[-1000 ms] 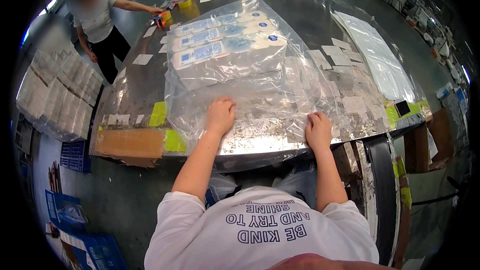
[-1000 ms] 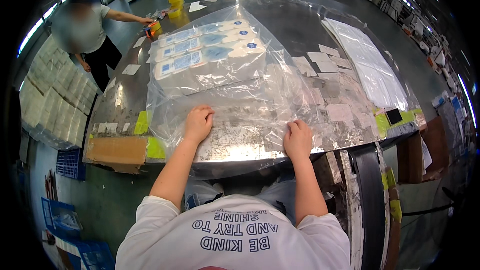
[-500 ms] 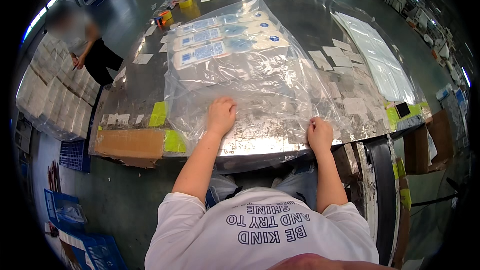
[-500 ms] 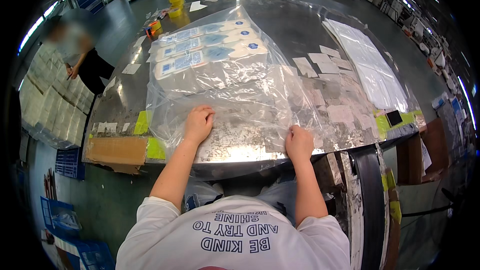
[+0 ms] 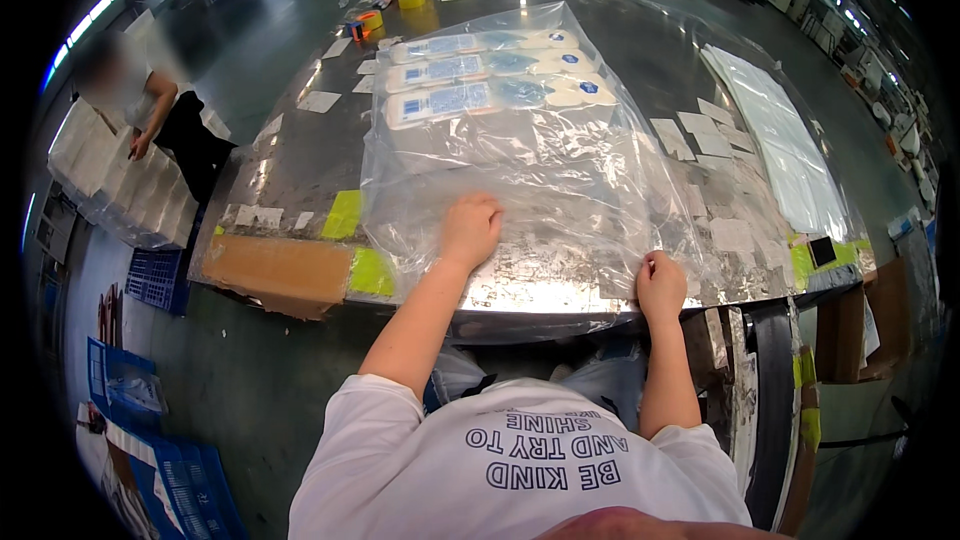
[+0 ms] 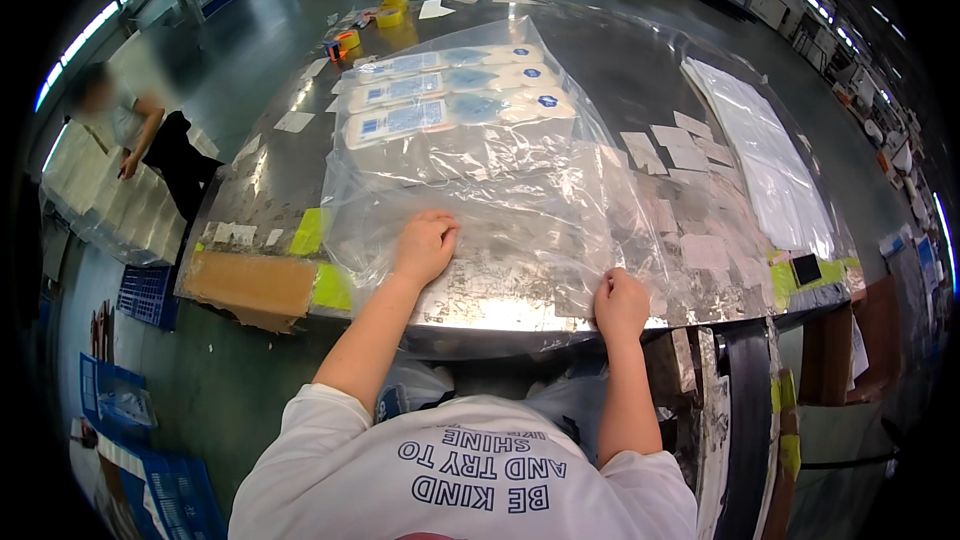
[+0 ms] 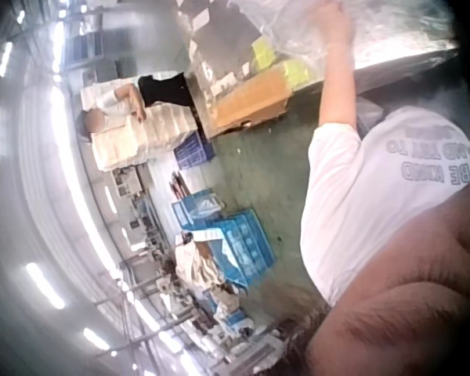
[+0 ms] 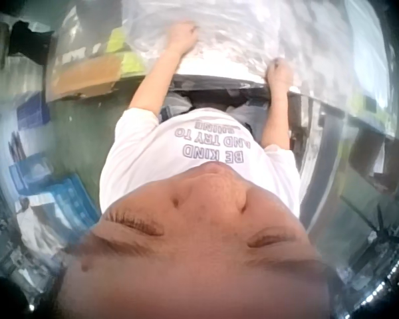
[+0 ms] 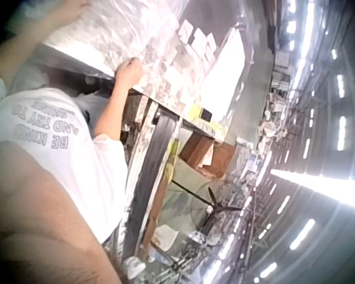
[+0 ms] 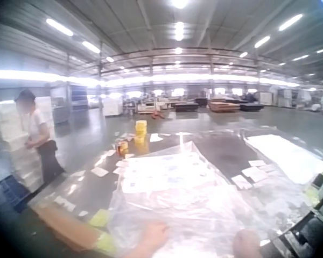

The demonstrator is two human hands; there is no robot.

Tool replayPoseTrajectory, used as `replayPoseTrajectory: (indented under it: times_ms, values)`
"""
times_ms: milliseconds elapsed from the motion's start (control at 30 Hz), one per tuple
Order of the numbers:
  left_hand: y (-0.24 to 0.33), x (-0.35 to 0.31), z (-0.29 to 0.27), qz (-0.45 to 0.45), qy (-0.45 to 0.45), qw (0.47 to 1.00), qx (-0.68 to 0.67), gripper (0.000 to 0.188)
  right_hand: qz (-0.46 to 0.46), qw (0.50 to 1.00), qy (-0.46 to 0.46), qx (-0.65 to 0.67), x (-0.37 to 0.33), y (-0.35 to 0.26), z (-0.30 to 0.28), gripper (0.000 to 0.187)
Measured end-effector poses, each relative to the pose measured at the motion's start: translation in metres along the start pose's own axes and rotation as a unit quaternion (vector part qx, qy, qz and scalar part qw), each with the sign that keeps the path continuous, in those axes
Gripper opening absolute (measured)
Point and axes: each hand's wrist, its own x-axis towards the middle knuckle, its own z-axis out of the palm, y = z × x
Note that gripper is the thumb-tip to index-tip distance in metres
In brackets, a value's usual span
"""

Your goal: The person places individual rolls and multi-packs of tissue into a large plastic bag on a metal table and then moves the filled bag aside.

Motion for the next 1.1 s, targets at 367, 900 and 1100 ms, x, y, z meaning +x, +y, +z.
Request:
replayPoseTrajectory:
  times_ms: [367,900,1100]
  values:
    - [-0.008,-0.004,0.012,-0.004,0.0,1.0,0.006,0.014,-0.013,1.0,0.002,0.002,-0.003,0.009,0.004,0.007]
    - [-0.003,-0.006,0.003,-0.023,0.001,1.0,-0.013,0.016,-0.015,1.0,-0.021,0.013,0.001,0.012,0.01,0.005]
    - [-0.002,-0.006,0.01,-0.022,0.013,1.0,-0.018,0.015,-0.015,1.0,-0.009,0.008,-0.001,0.016,0.009,0.005]
